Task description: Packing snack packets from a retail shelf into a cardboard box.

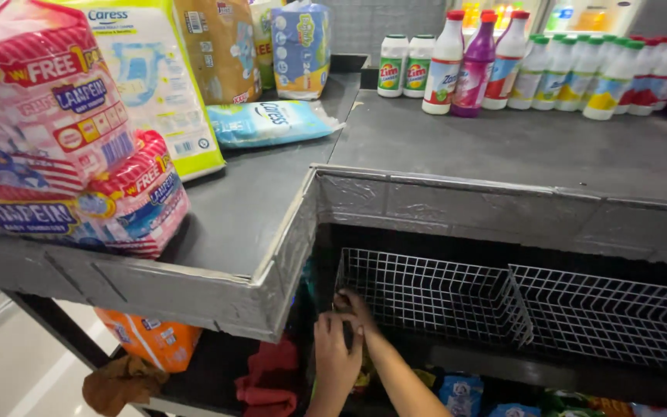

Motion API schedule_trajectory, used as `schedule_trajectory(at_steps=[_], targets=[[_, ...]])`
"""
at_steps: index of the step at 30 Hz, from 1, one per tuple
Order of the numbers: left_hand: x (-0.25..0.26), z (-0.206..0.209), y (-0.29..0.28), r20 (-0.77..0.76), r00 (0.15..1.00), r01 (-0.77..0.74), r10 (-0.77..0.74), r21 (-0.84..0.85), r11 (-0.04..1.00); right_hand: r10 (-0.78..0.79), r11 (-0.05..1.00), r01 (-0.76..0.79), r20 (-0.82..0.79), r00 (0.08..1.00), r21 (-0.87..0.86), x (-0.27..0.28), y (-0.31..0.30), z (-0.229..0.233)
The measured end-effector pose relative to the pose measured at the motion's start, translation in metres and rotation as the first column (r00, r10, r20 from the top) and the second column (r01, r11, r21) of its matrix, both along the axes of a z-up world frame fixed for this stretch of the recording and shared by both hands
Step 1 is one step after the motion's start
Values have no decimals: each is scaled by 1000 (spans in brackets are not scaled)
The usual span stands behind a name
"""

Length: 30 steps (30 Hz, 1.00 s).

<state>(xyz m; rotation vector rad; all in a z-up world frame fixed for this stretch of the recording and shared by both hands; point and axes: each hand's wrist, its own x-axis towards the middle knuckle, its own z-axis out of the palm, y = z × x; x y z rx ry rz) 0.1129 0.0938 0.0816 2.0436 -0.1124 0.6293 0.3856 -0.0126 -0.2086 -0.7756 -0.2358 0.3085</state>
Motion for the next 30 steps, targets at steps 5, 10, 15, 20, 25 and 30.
schedule_trajectory(at_steps=[5,10,15,20,25,30], targets=[[3,1,9,77,997,11,-6,-54,999,-223,753,371,320,921,-543,-64,13,154],[1,0,16,187,981,-38,58,-113,993,-349,760,401,200,916,-512,-84,7,173],[9,-20,18,271,962,-3,43,-148,989,-17,826,184,303,953,-533,-12,-11,-12],[13,-29,21,264,964,1,43,-164,986,-192,813,250,164,968,-526,-72,13,113],[11,-27,23,245,968,-20,61,-169,985,-444,673,500,242,862,-546,-71,33,150],[4,-25,25,267,960,-8,80,-263,965,-534,606,740,541,650,-290,-151,54,259]])
